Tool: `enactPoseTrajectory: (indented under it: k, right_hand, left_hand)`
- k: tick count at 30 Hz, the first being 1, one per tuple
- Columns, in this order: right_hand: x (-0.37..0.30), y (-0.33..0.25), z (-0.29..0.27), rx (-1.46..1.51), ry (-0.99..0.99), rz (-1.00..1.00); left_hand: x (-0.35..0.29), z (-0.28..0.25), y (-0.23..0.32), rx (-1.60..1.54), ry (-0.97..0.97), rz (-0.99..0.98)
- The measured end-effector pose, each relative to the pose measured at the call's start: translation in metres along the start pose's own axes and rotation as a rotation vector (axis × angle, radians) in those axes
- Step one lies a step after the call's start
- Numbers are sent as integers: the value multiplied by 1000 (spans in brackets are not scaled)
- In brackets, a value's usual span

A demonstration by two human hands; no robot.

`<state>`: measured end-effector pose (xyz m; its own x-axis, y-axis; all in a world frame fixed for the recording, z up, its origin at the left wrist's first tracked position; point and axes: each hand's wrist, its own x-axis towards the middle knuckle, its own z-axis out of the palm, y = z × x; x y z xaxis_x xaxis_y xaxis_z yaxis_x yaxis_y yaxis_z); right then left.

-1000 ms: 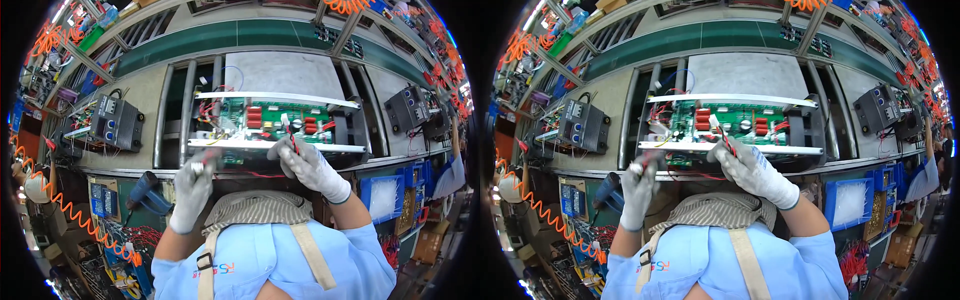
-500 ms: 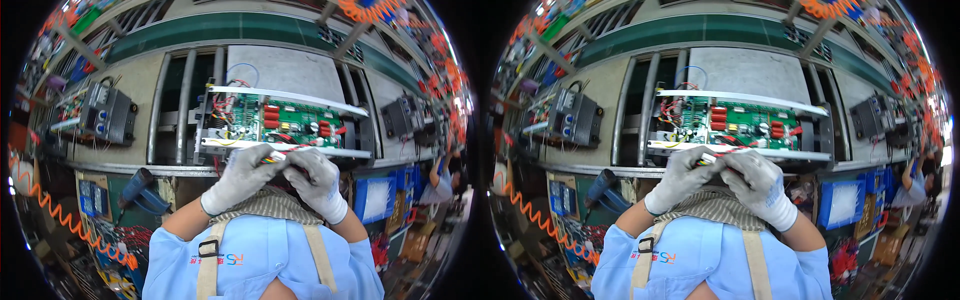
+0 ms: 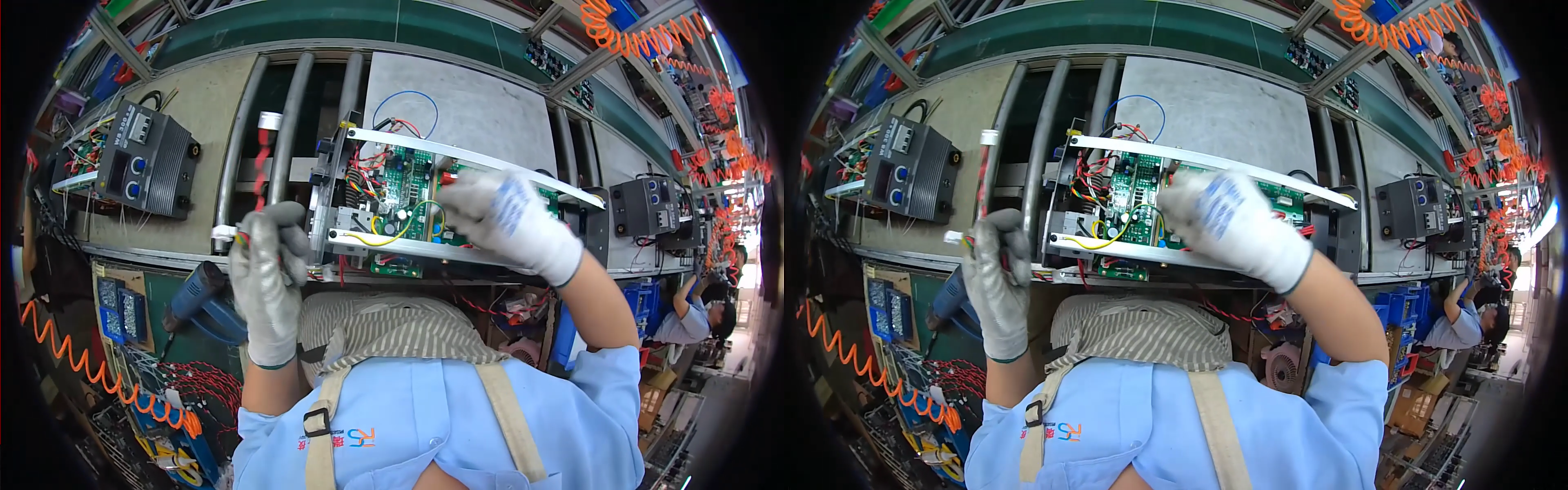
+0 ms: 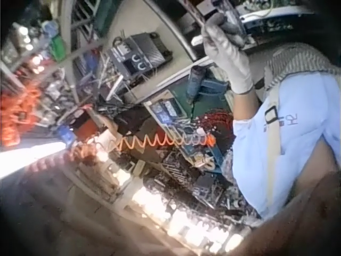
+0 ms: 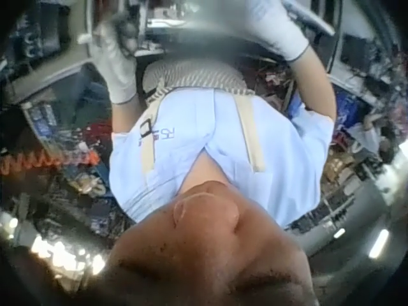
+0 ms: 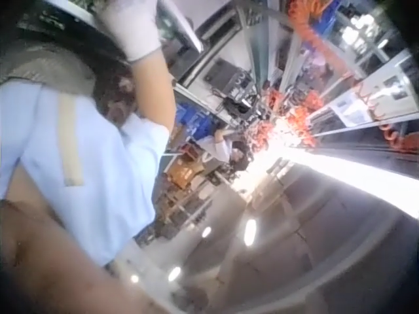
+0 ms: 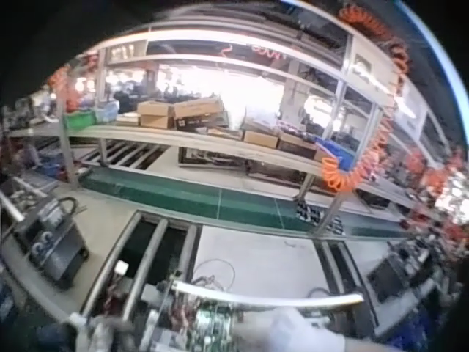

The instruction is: The person assembles and wires internal components of an electronic device by securing a circuit board into an electronic chassis with screwdrivers, then connecting a wiring harness to the circuit board and applying heat shrink tubing to the connectors with a heat gun.

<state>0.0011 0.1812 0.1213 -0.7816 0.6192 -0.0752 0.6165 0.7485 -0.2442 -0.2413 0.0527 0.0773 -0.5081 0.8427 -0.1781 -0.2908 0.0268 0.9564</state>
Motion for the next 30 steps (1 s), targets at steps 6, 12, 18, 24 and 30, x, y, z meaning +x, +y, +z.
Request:
enactPoseTrajectory:
  k: [6, 12, 18, 24, 30]
  right_hand:
    - [-3, -9, 18, 9, -45, 43]
    - [7, -10, 22, -80, -163, 71]
    - [26, -19, 11, -80, -295, 110]
    - [39, -20, 14, -131, -365, 47]
    - [-24, -13, 10, 189, 67, 117]
  left_hand:
    - [-5, 4, -6, -39, -111, -167]
    - [2, 5, 3, 68, -208, -189]
    - [3, 6, 1, 106, -194, -181]
    - [0, 11, 2, 93, -213, -155]
    - [-1, 0, -7, 112, -185, -54]
